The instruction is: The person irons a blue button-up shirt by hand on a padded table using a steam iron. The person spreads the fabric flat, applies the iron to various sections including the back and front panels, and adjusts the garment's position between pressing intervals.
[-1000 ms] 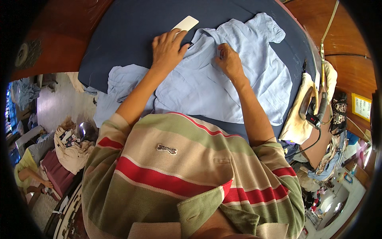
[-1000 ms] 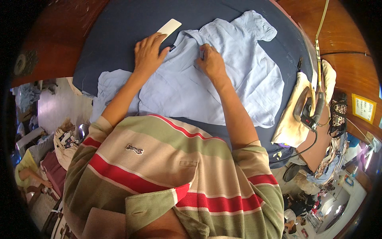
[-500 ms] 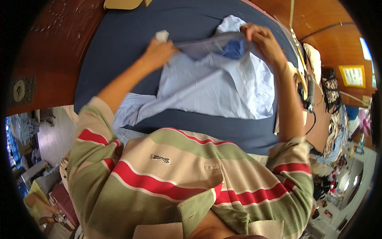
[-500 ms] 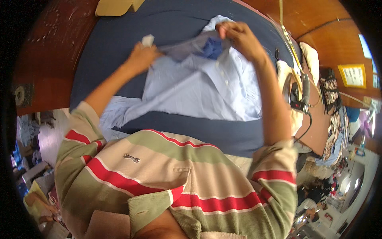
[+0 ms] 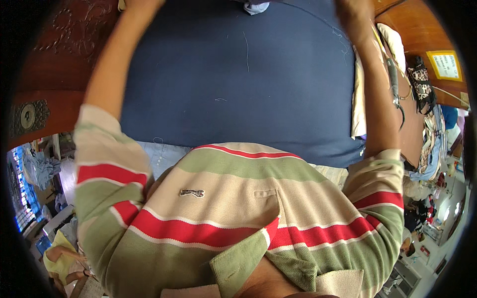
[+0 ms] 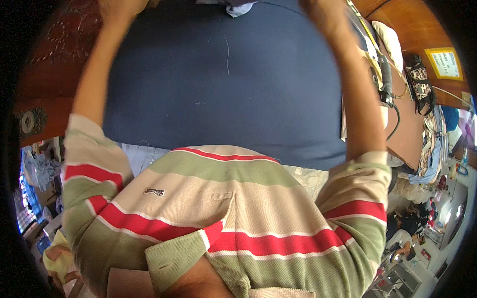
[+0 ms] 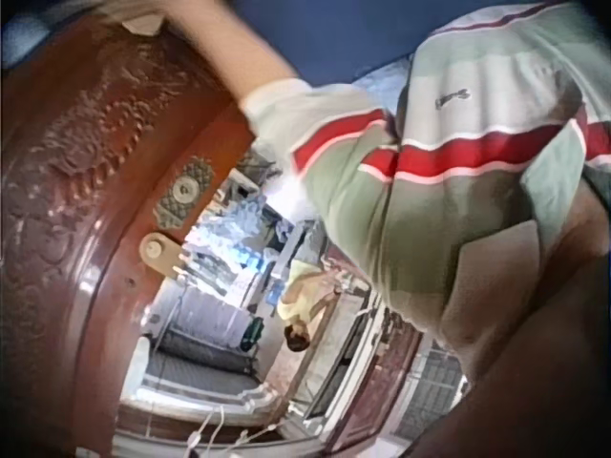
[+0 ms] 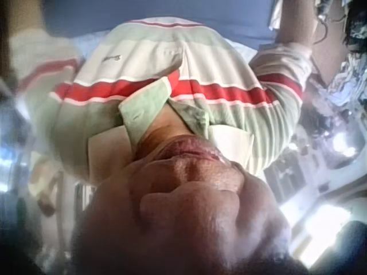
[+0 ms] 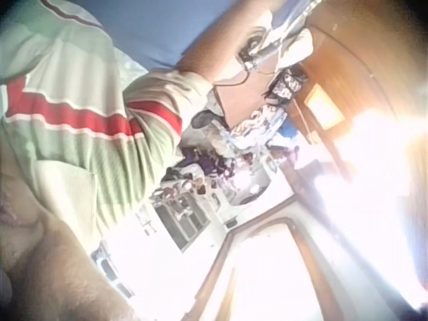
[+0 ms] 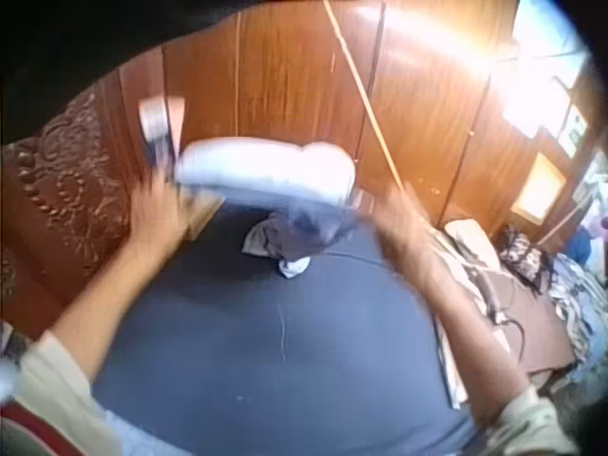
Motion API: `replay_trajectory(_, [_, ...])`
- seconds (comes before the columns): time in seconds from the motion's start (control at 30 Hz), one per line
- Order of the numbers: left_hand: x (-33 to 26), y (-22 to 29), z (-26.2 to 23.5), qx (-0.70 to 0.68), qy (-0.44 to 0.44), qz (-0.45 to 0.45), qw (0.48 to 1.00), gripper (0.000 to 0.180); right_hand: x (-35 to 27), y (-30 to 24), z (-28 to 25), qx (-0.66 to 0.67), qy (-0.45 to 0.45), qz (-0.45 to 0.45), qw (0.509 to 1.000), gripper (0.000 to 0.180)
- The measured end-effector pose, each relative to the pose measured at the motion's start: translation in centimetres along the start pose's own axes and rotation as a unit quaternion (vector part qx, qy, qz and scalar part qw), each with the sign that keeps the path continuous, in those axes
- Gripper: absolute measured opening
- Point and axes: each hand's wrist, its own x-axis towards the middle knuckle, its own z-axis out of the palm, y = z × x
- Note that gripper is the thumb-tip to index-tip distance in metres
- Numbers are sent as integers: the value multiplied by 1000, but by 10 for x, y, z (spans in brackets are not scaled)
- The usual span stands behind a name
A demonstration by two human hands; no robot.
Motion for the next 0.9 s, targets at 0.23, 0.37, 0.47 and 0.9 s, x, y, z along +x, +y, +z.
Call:
replay_trajectory(0.23, [-209, 68, -26, -78, -485, -282, 824, 42, -135, -213, -9, 504, -140, 137, 841, 28])
replay_trajectory(0.37, [-207, 79, -47, -43, -430, -299, 851, 34, -139, -230, -15, 419, -153, 206, 871, 20])
replay_trajectory(0.47, [-221, 81, -62, -120, -399, -353, 838, 31, -143, -229, -9, 430, -201, 235, 848, 15])
replay_trajectory(0.9, [-220, 87, 33, -525, -143, -783, 301, 13, -158, -70, -13, 106, -171, 132, 971, 29])
